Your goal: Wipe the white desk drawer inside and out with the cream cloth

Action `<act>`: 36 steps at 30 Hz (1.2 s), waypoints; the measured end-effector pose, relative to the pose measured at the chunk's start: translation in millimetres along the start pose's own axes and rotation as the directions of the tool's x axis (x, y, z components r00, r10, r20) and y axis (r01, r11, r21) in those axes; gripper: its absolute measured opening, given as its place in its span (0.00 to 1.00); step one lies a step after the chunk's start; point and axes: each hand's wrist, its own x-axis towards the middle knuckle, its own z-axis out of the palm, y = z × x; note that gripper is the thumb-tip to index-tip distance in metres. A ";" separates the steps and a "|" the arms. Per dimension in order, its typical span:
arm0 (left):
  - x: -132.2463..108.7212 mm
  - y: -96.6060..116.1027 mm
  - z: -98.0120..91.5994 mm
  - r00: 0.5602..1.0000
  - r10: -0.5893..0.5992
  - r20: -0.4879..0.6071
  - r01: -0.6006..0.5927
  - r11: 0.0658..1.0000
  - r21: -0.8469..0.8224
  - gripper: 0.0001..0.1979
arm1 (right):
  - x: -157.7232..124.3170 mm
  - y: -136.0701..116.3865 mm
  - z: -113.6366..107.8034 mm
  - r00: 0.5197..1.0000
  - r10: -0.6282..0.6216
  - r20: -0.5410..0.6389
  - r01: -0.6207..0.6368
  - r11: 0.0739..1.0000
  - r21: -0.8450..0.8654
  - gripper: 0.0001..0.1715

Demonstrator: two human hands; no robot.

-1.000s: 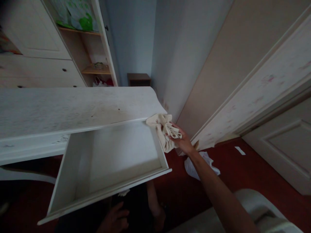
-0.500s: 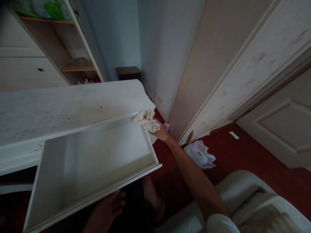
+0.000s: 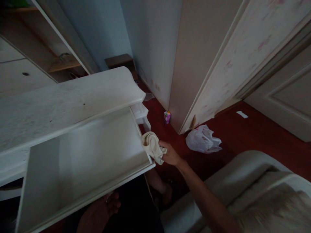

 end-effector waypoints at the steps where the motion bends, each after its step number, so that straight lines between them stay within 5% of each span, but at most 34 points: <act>1: 1.6 2.4 -4.3 1.000 -0.028 0.007 0.028 1.000 0.004 0.14 | -11.5 1.5 -0.1 1.000 0.020 0.022 -0.020 1.000 0.010 0.19; 5: 1.1 12.3 -7.8 0.998 -0.062 0.005 0.061 0.997 0.044 0.12 | -37.7 6.1 0.9 0.998 0.051 0.031 -0.053 0.994 0.092 0.19; 9: -9.3 13.6 3.9 0.999 0.023 -0.038 -0.019 0.995 0.100 0.12 | -25.4 5.3 3.9 0.998 0.002 -0.065 0.005 0.994 0.107 0.25; 17: -19.4 8.7 7.2 0.991 0.111 -0.072 -0.106 0.992 0.071 0.12 | 93.6 -10.7 9.2 0.951 -0.237 -0.200 0.241 0.971 -0.008 0.37; 23: -20.3 4.2 5.4 0.984 0.120 -0.132 -0.107 0.989 0.105 0.12 | 163.8 -19.3 18.1 0.935 -0.322 -0.148 0.309 0.945 -0.104 0.30; 27: -14.7 4.4 3.6 0.980 0.100 -0.169 -0.082 0.990 0.115 0.12 | 137.6 -20.5 15.5 0.966 -0.246 -0.080 0.243 0.969 -0.045 0.29; 36: -7.5 3.3 1.4 0.987 0.053 -0.154 -0.038 0.994 0.103 0.10 | -11.8 -17.9 -3.2 0.994 -0.022 0.108 0.020 1.000 0.021 0.10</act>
